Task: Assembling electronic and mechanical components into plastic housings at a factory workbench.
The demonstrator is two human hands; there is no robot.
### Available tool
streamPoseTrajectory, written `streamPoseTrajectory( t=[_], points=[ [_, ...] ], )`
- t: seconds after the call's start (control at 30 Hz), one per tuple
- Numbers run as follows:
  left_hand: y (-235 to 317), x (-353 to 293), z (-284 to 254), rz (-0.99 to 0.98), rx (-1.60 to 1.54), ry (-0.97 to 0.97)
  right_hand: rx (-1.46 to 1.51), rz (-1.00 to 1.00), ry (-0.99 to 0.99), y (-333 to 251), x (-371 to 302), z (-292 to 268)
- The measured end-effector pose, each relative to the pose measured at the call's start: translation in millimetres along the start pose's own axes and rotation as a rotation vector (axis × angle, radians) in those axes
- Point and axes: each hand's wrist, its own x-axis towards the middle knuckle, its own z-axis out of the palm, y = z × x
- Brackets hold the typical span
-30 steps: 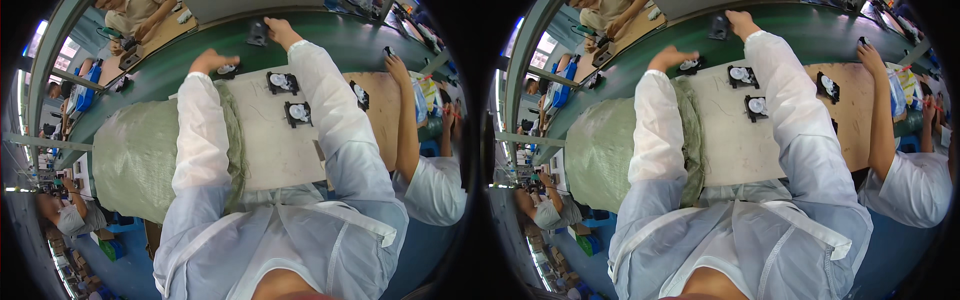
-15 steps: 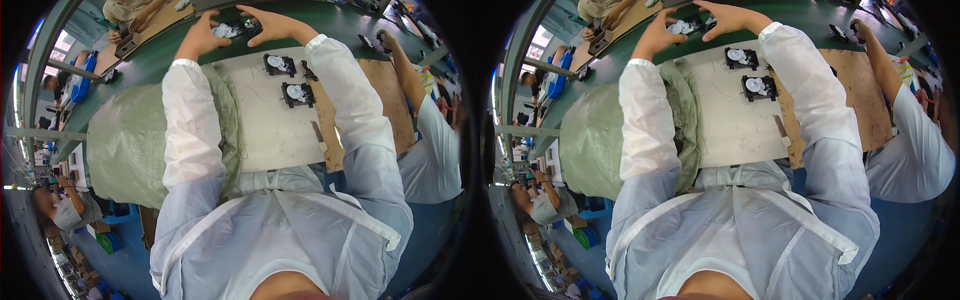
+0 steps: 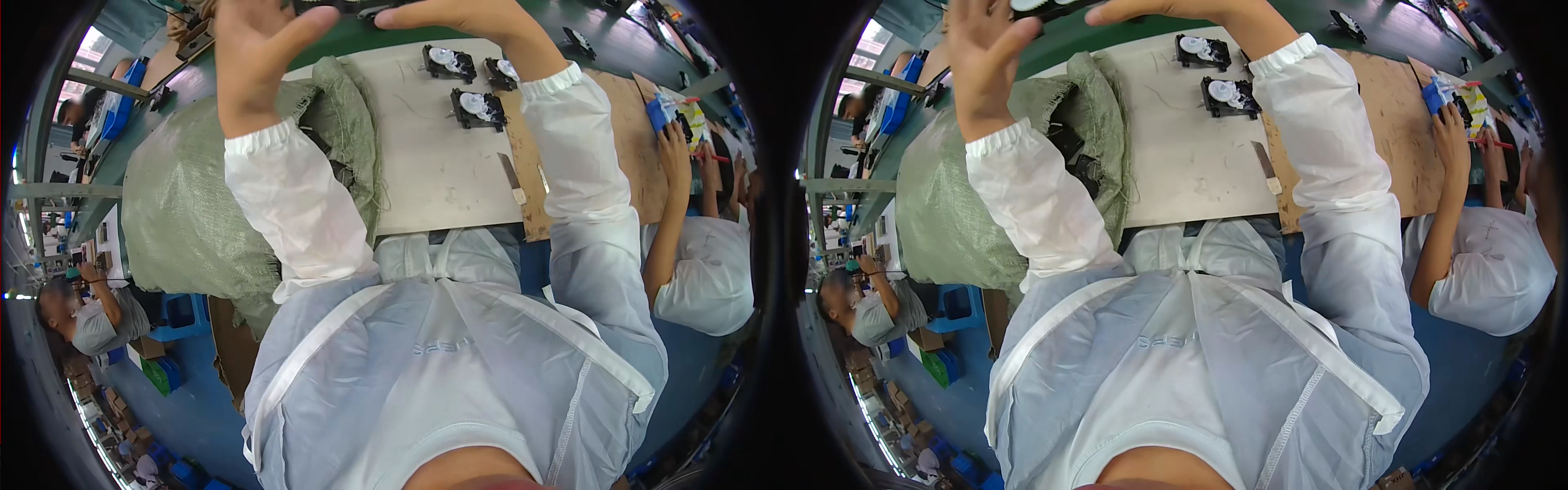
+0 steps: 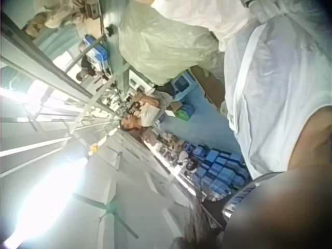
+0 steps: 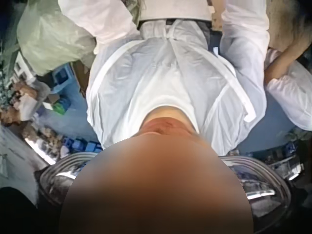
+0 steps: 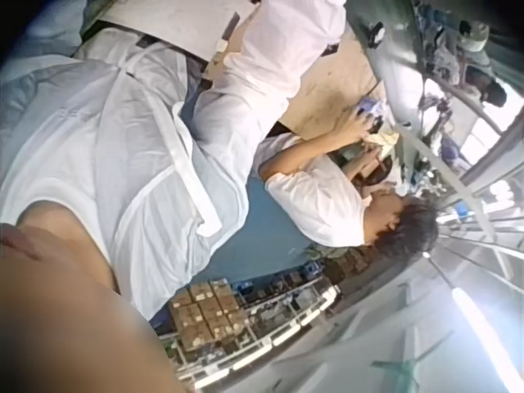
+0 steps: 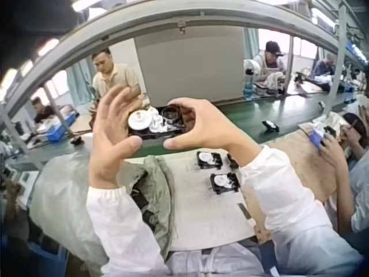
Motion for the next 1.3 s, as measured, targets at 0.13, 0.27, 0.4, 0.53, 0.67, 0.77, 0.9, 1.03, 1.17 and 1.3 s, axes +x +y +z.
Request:
streamPoseTrajectory(
  t=[0.13,0.27,0.4,0.53,0.67,0.77,0.9,1.03,1.17,1.3],
  points=[
    [-16.6,-21.5,10.1,0.443,-0.52,0.177,0.199,-0.298,-0.169,11.8,6.8,37.2],
    [-23.4,-47.6,21.6,0.485,-0.688,0.21,0.417,-0.608,-0.325,21.3,19.3,76.0],
    [-15.6,-84.8,4.7,0.329,-0.598,0.359,0.351,-0.845,-0.201,35.3,31.9,107.3],
    [-3.7,-108.3,-8.3,0.194,-0.434,0.449,0.225,-0.983,-0.035,57.9,42.3,127.9],
    [5.5,-122.6,-8.3,0.262,-0.37,0.323,0.266,-0.939,-0.033,71.3,38.7,139.7],
    [3.1,-137.7,-15.5,0.056,-0.148,0.484,0.039,-0.868,0.045,73.3,32.4,138.7],
    [7.1,-155.9,-33.3,0.098,-0.293,0.609,-0.28,-0.858,0.102,91.0,25.0,143.9],
    [17.7,-142.4,-28.8,0.248,-0.764,0.619,-1.244,-0.872,0.177,153.3,47.9,125.7],
    [17.9,-143.4,-32.3,0.183,-0.604,0.53,-1.419,-0.887,0.187,186.5,53.8,126.1],
    [0.3,-131.8,-19.8,0.085,-0.646,0.547,-1.068,-1.015,0.223,172.6,50.0,100.4]
  ],
)
